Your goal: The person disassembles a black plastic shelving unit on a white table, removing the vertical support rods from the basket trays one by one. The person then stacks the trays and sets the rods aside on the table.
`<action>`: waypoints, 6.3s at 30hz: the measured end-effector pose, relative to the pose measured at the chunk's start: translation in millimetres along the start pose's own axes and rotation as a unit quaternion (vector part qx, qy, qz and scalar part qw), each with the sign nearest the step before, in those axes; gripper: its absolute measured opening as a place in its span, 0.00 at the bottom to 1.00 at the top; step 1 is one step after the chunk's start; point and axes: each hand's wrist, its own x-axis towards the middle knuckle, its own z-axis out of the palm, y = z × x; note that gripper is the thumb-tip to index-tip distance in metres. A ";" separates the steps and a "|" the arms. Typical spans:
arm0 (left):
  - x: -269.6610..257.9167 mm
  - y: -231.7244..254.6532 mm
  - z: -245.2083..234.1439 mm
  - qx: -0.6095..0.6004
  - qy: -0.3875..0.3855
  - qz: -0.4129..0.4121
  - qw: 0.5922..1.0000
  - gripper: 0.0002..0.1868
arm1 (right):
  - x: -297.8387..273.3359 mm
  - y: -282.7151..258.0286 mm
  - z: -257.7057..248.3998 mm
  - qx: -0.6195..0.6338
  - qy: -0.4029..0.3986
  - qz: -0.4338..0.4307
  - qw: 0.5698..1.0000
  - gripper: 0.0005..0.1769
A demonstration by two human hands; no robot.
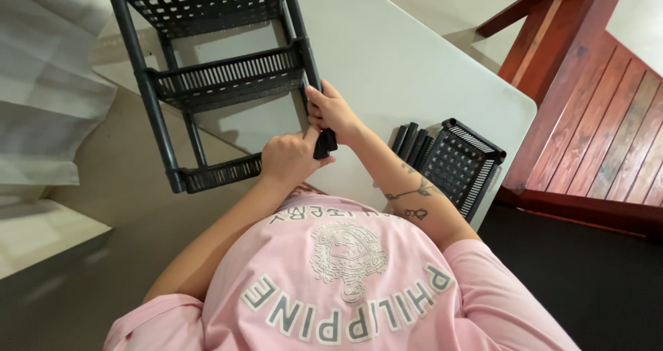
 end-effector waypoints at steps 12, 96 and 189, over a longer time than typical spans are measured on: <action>1.8 -2.2 -5.9 0.011 -0.053 -0.021 0.998 0.29 | 14.6 16.9 0.2 -0.023 0.040 -0.006 0.999 0.10; 5.1 -134.1 22.6 -0.895 -0.153 -0.249 0.337 0.28 | -69.9 34.5 97.5 -0.789 -0.030 -0.316 0.526 0.37; -63.0 -125.5 28.6 -0.575 0.161 -0.340 0.726 0.07 | -27.9 76.5 -163.4 -0.029 0.277 -0.171 0.945 0.33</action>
